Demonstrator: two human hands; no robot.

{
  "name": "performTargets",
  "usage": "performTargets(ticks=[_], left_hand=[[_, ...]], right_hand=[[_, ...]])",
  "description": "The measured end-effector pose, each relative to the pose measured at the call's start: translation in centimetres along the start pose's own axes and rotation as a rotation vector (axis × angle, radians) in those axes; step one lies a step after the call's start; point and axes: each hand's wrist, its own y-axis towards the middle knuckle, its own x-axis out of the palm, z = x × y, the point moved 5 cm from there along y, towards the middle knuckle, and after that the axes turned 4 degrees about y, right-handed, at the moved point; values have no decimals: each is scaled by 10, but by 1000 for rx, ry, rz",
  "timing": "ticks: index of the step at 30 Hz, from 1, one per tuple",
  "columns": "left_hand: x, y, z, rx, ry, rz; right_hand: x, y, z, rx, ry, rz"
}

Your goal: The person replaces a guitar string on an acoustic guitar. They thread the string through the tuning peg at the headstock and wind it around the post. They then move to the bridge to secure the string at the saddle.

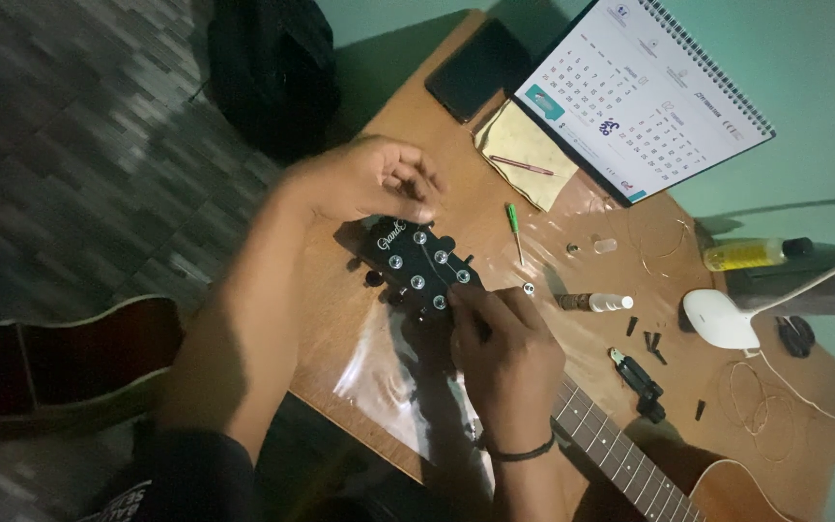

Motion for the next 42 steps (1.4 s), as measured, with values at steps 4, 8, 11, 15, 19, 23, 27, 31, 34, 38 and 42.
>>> performTargets(ticks=[4,8,11,15,19,23,27,31,34,38,42], left_hand=[[-1,-5,8,-132,178,1],[-6,-2,6,49,76,93],[-8,-2,6,132,93,144],[-8,-5,11,100,54,160],[-8,-4,8,132,34,166],[-9,-2,5,-19,110,151],[-10,4,-9,21,18,111],[-10,1,-10,7,-10,116],[-8,-1,-1,90,-70,22],[-8,-5,0,82,8,24],[-8,-10,6,58,14,-33]], right_hand=[[1,-1,-3,-80,-7,42],[0,1,-3,-20,-25,38],[1,1,0,9,-25,-10],[-5,-1,-7,-127,5,-27],[-5,2,-2,-2,64,-166],[0,14,-11,-26,28,-205],[6,25,-21,-15,-153,-209],[21,29,-18,-2,-164,-257],[23,36,-24,-21,-172,-252],[26,36,-26,-69,-195,-228],[26,36,-28,-85,-231,-213]])
